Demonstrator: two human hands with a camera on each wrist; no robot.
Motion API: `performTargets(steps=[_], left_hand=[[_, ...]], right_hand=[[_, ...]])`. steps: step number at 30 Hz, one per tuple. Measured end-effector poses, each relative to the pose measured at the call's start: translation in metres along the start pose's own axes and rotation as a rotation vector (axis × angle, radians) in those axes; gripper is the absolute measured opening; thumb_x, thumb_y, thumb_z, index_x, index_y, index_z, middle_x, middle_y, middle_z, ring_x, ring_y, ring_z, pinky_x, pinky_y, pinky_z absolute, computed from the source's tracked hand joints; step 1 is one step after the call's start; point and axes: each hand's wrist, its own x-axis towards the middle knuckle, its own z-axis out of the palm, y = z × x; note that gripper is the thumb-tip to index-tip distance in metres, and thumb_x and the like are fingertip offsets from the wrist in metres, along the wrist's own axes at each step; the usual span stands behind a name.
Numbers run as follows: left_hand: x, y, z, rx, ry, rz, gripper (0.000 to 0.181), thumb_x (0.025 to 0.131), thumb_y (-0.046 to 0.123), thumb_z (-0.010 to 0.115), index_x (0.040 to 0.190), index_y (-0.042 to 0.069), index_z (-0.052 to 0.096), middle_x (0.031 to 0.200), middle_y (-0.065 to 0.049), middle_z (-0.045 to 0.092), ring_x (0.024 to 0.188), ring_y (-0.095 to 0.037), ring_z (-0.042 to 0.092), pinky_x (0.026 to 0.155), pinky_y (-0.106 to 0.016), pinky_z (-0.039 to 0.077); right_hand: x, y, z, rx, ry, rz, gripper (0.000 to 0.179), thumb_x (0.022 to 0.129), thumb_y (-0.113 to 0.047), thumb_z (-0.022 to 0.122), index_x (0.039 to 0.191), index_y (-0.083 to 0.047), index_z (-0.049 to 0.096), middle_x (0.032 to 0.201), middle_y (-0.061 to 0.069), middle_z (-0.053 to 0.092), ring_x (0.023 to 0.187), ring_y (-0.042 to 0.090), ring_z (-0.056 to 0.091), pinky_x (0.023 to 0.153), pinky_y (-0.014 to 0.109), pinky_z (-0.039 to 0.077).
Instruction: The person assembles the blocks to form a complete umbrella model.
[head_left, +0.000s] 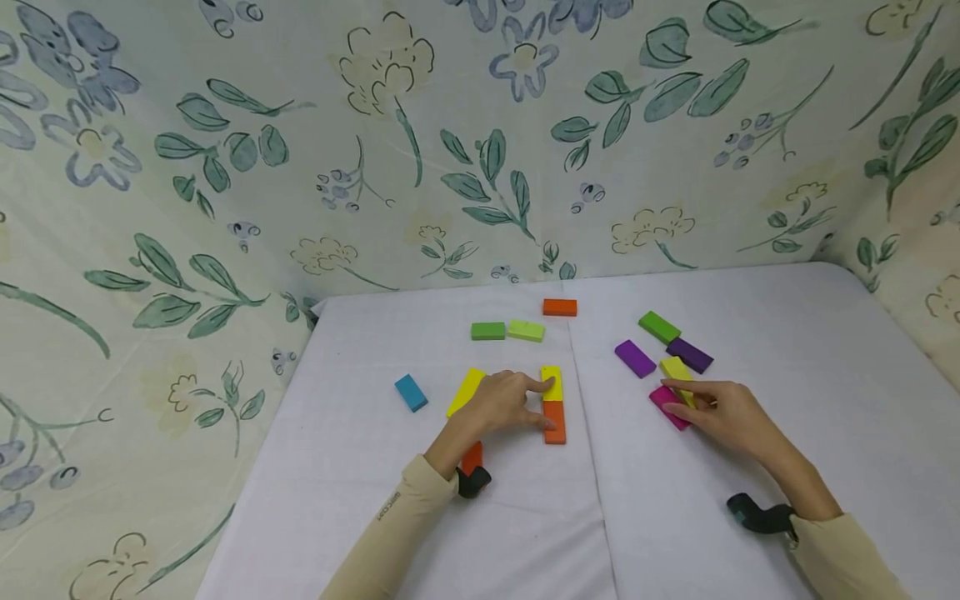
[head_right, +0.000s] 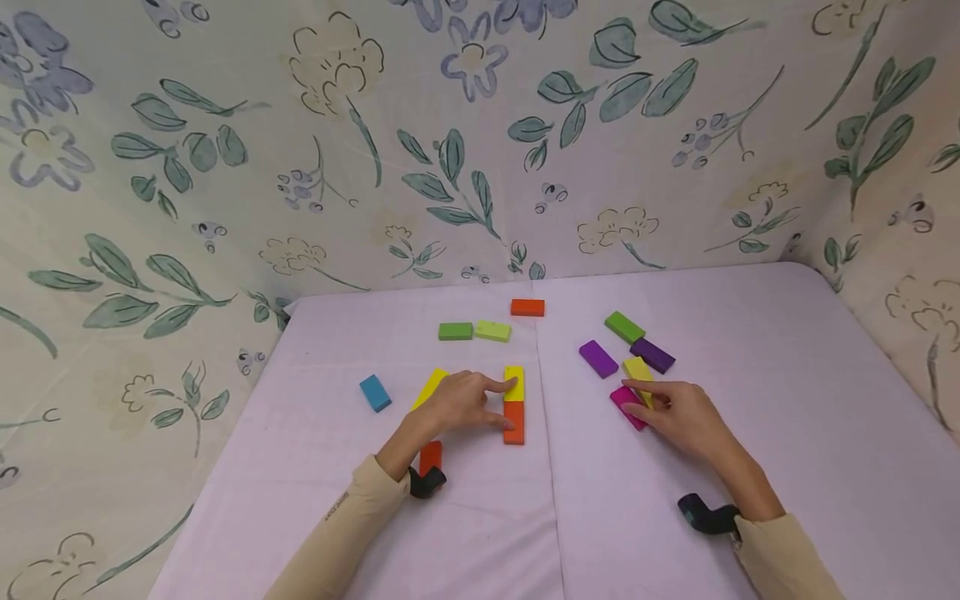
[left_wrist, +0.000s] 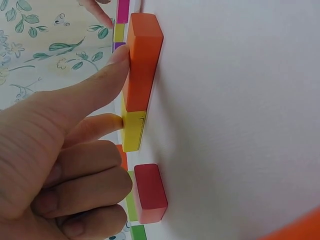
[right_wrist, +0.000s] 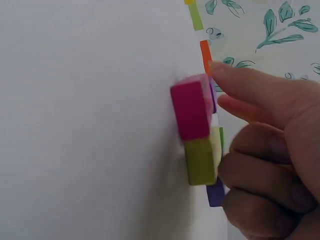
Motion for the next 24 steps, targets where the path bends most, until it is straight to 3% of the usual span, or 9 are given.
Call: performTargets(steps=[7, 12, 18, 24], left_hand=[[0.0, 0.0, 0.0, -0.019, 0.002, -0.008, 0.074, 0.081, 0.048, 0.087, 0.146, 0.029, 0.058, 0.081, 0.001, 0.067, 0.068, -0.013, 0.038, 0.06, -0.025, 0.025], [0.0, 0.001, 0.001, -0.023, 0.008, -0.015, 0.073, 0.081, 0.047, 0.087, 0.146, 0.029, 0.058, 0.101, 0.0, 0.076, 0.074, -0.013, 0.046, 0.063, -0.025, 0.027], [0.0, 0.003, 0.002, -0.008, 0.015, -0.021, 0.073, 0.081, 0.046, 0.087, 0.146, 0.029, 0.058, 0.139, -0.001, 0.069, 0.087, -0.014, 0.053, 0.07, -0.025, 0.035], [0.0, 0.003, 0.001, -0.024, 0.017, -0.027, 0.074, 0.081, 0.046, 0.087, 0.146, 0.029, 0.058, 0.139, -0.002, 0.069, 0.088, -0.014, 0.053, 0.069, -0.025, 0.034]], right_hand=[[0.006, 0.008, -0.025, 0.101, -0.298, -0.005, 0.063, 0.085, -0.028, 0.085, 0.141, -0.007, 0.064, 0.067, -0.006, 0.035, 0.06, 0.004, 0.033, 0.052, 0.027, 0.028], [0.013, 0.012, -0.03, 0.096, -0.396, 0.002, 0.074, 0.084, -0.027, 0.086, 0.149, -0.006, 0.055, 0.067, -0.006, 0.038, 0.061, 0.004, 0.038, 0.055, 0.026, 0.03], [0.016, 0.011, -0.03, 0.08, -0.388, 0.014, 0.076, 0.081, -0.029, 0.088, 0.147, -0.004, 0.057, 0.066, -0.006, 0.037, 0.06, 0.004, 0.036, 0.055, 0.025, 0.028], [0.015, 0.013, -0.028, 0.122, -0.352, -0.007, 0.074, 0.081, -0.03, 0.089, 0.144, -0.004, 0.06, 0.066, -0.007, 0.036, 0.06, 0.004, 0.035, 0.054, 0.027, 0.028]])
